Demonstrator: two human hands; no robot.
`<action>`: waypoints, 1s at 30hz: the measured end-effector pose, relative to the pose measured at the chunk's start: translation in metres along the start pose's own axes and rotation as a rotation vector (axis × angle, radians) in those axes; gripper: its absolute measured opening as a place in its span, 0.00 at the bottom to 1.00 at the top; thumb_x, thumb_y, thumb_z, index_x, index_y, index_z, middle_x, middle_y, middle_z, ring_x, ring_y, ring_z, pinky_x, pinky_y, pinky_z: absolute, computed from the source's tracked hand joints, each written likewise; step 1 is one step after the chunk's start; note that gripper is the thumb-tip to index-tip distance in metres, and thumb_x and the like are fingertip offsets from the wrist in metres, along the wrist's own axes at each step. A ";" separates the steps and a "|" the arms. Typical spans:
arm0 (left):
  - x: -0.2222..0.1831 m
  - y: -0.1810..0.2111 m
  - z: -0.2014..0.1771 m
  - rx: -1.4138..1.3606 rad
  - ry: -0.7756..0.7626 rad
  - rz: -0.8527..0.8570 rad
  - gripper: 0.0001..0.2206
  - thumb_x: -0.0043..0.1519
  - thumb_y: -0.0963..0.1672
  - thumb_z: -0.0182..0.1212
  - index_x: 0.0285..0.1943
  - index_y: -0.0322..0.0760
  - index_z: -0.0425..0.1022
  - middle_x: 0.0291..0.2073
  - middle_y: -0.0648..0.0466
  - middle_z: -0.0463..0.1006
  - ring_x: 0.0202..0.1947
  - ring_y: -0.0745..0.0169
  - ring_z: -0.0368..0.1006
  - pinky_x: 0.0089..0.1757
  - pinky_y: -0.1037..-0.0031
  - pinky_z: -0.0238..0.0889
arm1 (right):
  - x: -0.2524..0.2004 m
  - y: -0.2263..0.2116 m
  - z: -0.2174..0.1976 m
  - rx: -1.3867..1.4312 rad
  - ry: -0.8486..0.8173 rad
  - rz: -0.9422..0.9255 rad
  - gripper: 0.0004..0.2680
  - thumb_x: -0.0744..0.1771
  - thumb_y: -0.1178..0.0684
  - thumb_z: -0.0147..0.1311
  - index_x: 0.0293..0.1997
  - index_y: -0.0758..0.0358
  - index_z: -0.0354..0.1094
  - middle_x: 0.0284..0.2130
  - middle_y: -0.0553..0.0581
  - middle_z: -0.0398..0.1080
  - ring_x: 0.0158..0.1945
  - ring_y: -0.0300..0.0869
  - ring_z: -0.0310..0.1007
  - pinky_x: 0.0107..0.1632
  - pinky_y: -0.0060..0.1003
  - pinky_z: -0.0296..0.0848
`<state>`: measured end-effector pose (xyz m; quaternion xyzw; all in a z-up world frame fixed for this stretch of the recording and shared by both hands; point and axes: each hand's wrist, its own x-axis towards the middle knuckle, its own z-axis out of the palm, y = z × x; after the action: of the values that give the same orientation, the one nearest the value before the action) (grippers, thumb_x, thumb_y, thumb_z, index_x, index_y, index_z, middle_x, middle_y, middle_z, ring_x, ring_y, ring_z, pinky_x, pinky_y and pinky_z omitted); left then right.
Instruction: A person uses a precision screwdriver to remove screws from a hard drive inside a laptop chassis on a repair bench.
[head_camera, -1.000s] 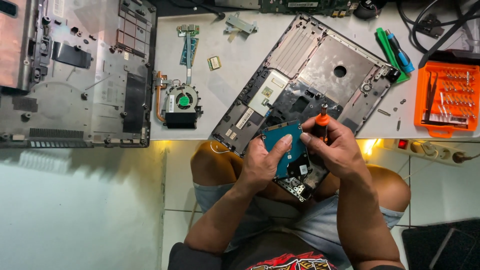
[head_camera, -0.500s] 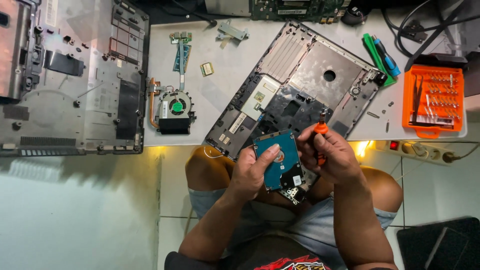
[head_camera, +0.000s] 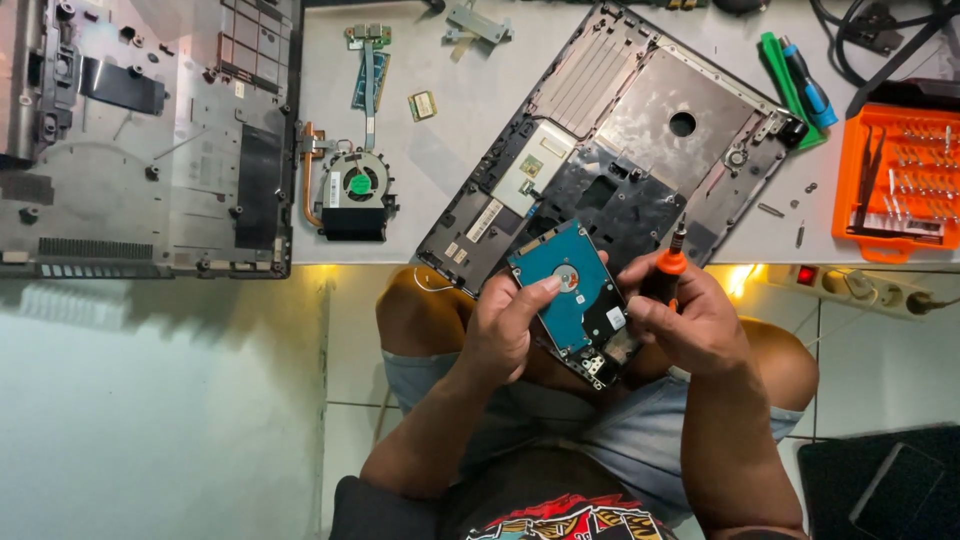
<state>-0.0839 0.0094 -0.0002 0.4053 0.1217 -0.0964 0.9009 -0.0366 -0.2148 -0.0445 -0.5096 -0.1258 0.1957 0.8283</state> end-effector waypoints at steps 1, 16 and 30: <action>-0.001 0.001 0.001 0.000 0.005 -0.003 0.10 0.64 0.45 0.63 0.46 0.35 0.72 0.32 0.48 0.79 0.32 0.59 0.76 0.44 0.63 0.73 | 0.001 -0.002 0.000 0.003 0.001 0.004 0.12 0.65 0.66 0.56 0.52 0.81 0.65 0.28 0.66 0.67 0.21 0.40 0.70 0.21 0.32 0.74; -0.012 0.000 0.005 -0.120 -0.170 0.122 0.19 0.58 0.37 0.57 0.60 0.25 0.70 0.46 0.41 0.79 0.48 0.49 0.77 0.53 0.56 0.70 | -0.004 -0.004 -0.002 -0.111 -0.008 -0.061 0.11 0.66 0.63 0.56 0.54 0.78 0.66 0.33 0.63 0.69 0.25 0.38 0.73 0.26 0.32 0.79; 0.009 0.038 0.039 -0.071 -0.439 0.343 0.35 0.60 0.43 0.67 0.77 0.29 0.55 0.68 0.28 0.65 0.69 0.37 0.63 0.63 0.52 0.62 | 0.006 -0.044 0.017 -0.023 0.004 -0.157 0.12 0.66 0.66 0.56 0.52 0.85 0.66 0.25 0.63 0.65 0.22 0.39 0.69 0.24 0.35 0.75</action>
<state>-0.0596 0.0042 0.0489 0.3576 -0.1434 -0.0239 0.9225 -0.0294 -0.2162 0.0026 -0.5080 -0.1662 0.1276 0.8355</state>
